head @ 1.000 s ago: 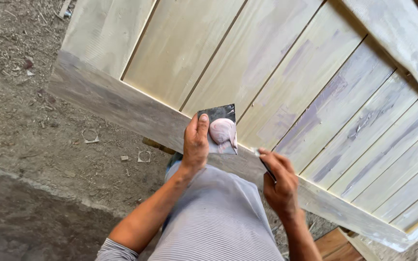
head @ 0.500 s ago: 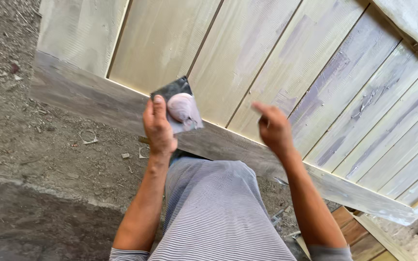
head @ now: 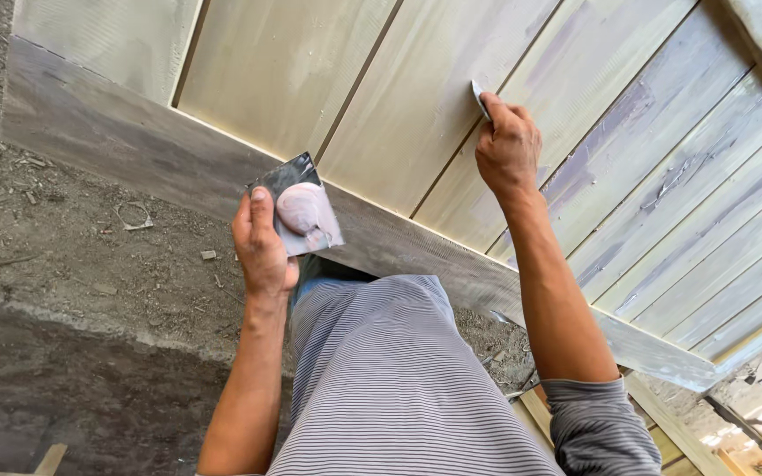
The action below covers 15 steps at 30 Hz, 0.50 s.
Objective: The person applies wood filler to a wooden door using a putty knife, spreading it across the surface and into the gaps between planks. The person repeatedly scoops filler from a container and smooths it onto the door.
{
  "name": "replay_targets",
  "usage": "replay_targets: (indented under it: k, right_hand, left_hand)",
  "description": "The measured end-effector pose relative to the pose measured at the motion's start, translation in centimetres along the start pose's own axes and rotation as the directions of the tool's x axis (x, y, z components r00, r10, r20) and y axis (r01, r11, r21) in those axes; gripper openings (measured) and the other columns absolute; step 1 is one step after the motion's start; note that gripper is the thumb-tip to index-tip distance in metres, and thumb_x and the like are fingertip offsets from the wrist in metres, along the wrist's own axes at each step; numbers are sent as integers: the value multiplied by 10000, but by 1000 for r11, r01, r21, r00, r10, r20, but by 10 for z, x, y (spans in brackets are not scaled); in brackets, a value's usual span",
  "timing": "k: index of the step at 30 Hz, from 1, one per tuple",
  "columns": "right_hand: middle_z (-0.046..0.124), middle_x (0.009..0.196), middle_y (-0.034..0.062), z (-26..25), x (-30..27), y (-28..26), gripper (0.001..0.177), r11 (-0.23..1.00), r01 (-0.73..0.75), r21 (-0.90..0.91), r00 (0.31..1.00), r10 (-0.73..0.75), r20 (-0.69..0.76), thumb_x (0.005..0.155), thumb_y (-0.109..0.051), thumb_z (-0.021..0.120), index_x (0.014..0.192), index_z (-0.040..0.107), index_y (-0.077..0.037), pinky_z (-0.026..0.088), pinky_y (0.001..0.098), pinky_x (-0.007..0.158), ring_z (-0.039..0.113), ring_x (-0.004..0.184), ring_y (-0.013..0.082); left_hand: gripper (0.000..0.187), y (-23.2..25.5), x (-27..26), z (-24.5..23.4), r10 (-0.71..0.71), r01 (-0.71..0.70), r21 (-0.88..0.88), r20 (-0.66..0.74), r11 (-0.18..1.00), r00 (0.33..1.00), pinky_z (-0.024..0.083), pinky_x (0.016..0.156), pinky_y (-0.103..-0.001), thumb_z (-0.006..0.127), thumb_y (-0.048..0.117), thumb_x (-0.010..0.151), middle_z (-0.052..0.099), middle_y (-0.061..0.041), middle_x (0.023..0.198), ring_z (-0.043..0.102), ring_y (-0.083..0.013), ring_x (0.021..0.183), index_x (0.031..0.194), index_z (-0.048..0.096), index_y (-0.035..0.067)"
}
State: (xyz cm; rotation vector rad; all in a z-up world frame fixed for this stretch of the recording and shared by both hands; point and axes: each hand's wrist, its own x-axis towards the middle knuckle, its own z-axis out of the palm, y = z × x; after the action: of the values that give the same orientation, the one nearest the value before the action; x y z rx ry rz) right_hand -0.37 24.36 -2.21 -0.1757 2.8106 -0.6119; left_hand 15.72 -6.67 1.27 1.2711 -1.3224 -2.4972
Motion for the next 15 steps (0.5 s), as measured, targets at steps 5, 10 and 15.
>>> replay_targets:
  k: [5, 10, 15]
  right_hand:
    - [740, 1179, 144, 15, -43, -16, 340, 974, 225, -26, 974, -225, -11, 884, 32, 626, 1214, 691, -18, 533, 475, 915, 677, 1098, 345]
    - [748, 1165, 122, -3, -19, 2, 305, 940, 335, -67, 942, -335, 11, 906, 47, 612, 1168, 715, -71, 543, 457, 923, 710, 1084, 325]
    - [747, 1184, 131, 3, 21, 23, 280, 958, 229, -175, 956, -255, -144, 1031, 48, 603, 1271, 698, -60, 522, 434, 983, 701, 1118, 311]
  left_hand:
    - [297, -3, -2, 5, -53, 53, 22, 14, 998, 998, 590, 718, -280, 469, 320, 1108, 606, -10, 893, 622, -114, 791, 1000, 577, 64]
    - [304, 7, -1, 11, -8, 6, 42, 52, 999, 999, 546, 730, -257, 482, 315, 1126, 615, -15, 939, 591, -98, 827, 1058, 606, 45]
    - [304, 11, -6, -1, -14, 10, 51, 63, 999, 998, 593, 734, -280, 480, 328, 1114, 633, -28, 937, 633, -115, 818, 1048, 600, 56]
